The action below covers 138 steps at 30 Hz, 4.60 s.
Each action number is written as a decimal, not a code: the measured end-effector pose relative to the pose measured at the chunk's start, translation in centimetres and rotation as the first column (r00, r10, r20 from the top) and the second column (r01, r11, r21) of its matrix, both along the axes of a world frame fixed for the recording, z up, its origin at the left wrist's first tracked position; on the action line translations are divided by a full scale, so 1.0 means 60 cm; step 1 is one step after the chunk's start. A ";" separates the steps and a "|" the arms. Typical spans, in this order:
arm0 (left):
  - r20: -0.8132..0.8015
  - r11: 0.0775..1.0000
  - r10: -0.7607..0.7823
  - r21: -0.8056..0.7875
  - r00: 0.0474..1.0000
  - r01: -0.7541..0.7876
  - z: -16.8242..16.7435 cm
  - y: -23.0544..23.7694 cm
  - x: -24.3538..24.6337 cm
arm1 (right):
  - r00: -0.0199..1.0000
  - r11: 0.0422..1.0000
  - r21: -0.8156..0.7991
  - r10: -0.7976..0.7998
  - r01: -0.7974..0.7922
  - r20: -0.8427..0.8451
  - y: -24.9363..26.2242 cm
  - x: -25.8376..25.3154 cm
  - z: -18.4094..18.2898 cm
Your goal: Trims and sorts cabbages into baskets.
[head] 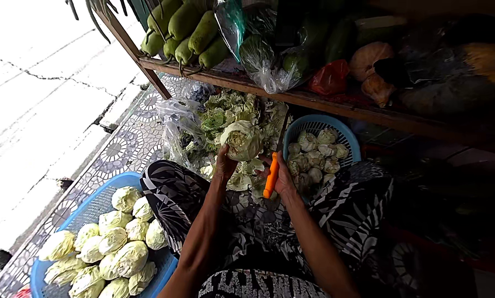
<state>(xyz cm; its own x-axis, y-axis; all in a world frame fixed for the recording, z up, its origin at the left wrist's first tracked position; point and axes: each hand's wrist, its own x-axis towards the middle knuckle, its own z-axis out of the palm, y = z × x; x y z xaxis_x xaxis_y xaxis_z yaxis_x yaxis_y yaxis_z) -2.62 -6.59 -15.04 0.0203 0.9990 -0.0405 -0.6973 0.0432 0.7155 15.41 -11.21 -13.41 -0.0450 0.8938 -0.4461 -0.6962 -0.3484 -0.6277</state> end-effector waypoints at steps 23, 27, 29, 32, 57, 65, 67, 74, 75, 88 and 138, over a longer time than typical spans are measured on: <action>0.158 0.954 -0.225 -0.164 0.961 0.251 0.144 0.008 0.030 | 0.739 0.822 0.381 0.070 -0.423 0.670 0.105 0.104 0.128; -0.302 0.996 -0.091 -0.030 0.949 0.086 0.119 0.031 0.011 | 0.687 0.859 0.425 -0.125 -0.287 0.716 0.108 0.112 0.106; -0.418 0.999 -0.034 -0.011 0.908 0.033 0.098 0.048 0.009 | 0.639 0.871 0.405 -0.147 -0.277 0.755 0.100 0.111 0.103; -0.448 1.000 0.007 -0.013 0.894 -0.015 0.081 0.060 0.026 | 0.451 0.913 0.264 -0.103 -0.312 0.887 0.091 0.088 0.104; -0.783 0.983 0.186 0.154 0.594 -0.105 0.050 0.051 0.065 | 0.212 0.965 -0.090 0.145 -0.248 0.966 0.109 0.038 0.040; -0.780 0.954 0.298 0.221 0.550 -0.202 0.038 0.040 0.081 | 0.347 0.961 -0.048 0.145 -0.272 0.926 0.106 0.027 0.021; -0.777 0.941 0.338 0.261 0.532 -0.217 0.035 0.039 0.082 | 0.356 0.963 -0.028 0.126 -0.268 0.926 0.104 0.023 0.018; -0.877 0.993 0.089 0.116 0.473 0.028 0.070 0.048 0.049 | 0.326 0.970 0.047 0.035 -0.240 0.945 0.099 0.027 0.016; -0.885 0.994 0.064 0.096 0.462 0.047 0.070 0.048 0.046 | 0.326 0.970 0.044 0.038 -0.238 0.944 0.099 0.028 0.012; -0.916 0.988 0.129 0.153 0.381 0.034 0.066 0.045 0.048 | 0.145 0.966 0.048 -0.011 -0.255 0.989 0.095 0.027 0.015; -0.181 0.932 -0.169 -0.351 0.969 0.097 0.073 0.057 0.066 | -0.183 0.805 0.072 -0.220 -0.589 0.958 0.103 0.090 0.055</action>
<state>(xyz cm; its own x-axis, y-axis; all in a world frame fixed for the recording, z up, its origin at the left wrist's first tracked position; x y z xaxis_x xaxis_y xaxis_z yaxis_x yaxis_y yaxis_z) 1.36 -3.14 -10.68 0.1070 0.9141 -0.3912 -0.5083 0.3884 0.7686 20.83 -5.01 -10.13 -0.1674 0.9752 0.1452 0.8269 0.2190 -0.5180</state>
